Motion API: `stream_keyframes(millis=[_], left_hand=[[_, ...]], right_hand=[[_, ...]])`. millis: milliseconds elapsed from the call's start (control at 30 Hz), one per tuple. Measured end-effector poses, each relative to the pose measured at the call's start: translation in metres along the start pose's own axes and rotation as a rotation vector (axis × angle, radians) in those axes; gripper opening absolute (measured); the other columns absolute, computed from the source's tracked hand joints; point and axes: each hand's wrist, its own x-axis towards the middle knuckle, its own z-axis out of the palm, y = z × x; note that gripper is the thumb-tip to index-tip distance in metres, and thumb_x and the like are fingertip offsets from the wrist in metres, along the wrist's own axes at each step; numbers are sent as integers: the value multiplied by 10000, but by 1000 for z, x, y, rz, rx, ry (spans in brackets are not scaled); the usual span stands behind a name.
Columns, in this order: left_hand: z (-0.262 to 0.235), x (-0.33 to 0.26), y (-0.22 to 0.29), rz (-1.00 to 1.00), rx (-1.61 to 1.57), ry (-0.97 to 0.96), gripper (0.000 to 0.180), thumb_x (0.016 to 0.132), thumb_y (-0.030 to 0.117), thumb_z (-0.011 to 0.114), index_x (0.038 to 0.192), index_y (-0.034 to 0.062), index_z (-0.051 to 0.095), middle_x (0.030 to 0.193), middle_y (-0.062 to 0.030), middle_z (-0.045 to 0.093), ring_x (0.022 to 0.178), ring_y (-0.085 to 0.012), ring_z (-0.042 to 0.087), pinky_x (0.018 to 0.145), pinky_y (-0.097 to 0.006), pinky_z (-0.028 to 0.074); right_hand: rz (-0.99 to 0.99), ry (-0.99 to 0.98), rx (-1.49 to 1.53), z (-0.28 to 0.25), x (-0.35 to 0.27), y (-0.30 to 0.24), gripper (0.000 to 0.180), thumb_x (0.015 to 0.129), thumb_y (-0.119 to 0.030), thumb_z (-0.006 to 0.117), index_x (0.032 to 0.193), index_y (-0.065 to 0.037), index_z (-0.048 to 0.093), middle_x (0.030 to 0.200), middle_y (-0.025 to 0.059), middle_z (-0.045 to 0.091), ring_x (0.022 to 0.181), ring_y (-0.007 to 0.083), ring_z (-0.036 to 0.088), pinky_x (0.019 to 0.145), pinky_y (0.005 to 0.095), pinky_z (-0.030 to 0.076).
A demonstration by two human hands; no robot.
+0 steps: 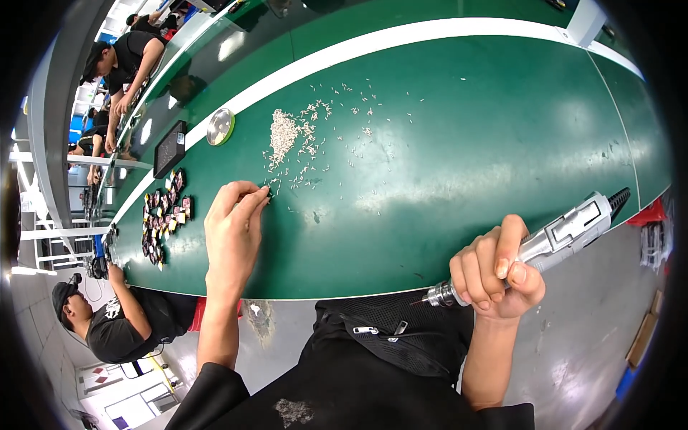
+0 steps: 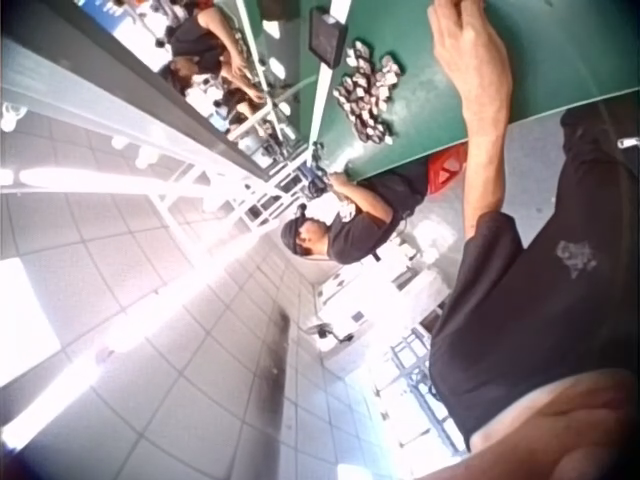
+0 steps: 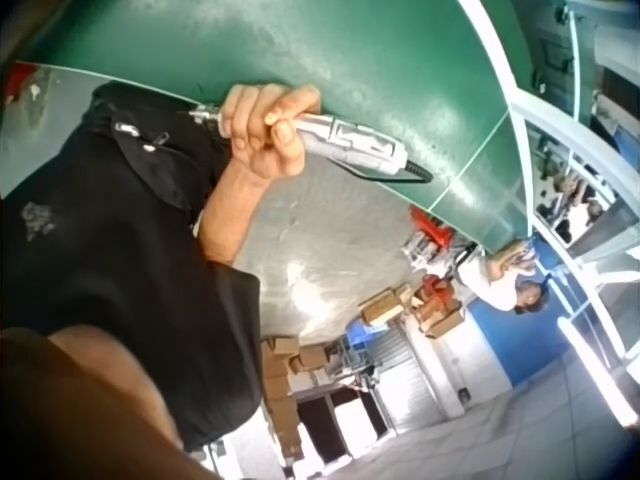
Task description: Assembling small electronic components using a power screwdriver on a factory production line.
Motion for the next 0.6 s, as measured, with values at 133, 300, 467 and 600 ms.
stream_keyframes(millis=[133,300,467,600], left_hand=[[3,0,2,1,14,9,116,757,-16,683,867,-1,649,839,-69,574,743,-223,580,607,-343,489],[4,1,2,46,64,-31,99,756,-18,673,843,-2,628,816,-71,557,724,-233,558,594,-352,481],[6,3,-1,63,31,-18,114,764,-35,652,861,-12,596,824,-88,551,741,-255,552,621,-363,479],[12,3,-7,1,-27,56,145,761,-69,646,870,-7,575,840,-113,573,765,-287,570,680,-373,469]], right_hand=[[-2,10,-12,1,-1,1,116,866,-124,548,828,-61,458,498,5,426,395,116,428,454,278,398],[-2,18,-28,1,-2,1,115,873,-129,544,831,-63,461,501,3,425,398,115,429,464,280,402],[-13,25,-17,1,-2,1,95,879,-123,532,843,-64,468,499,-1,423,399,113,422,478,279,407],[-19,26,-29,1,-2,1,91,880,-126,527,846,-65,468,497,-2,422,401,110,418,479,281,407]])
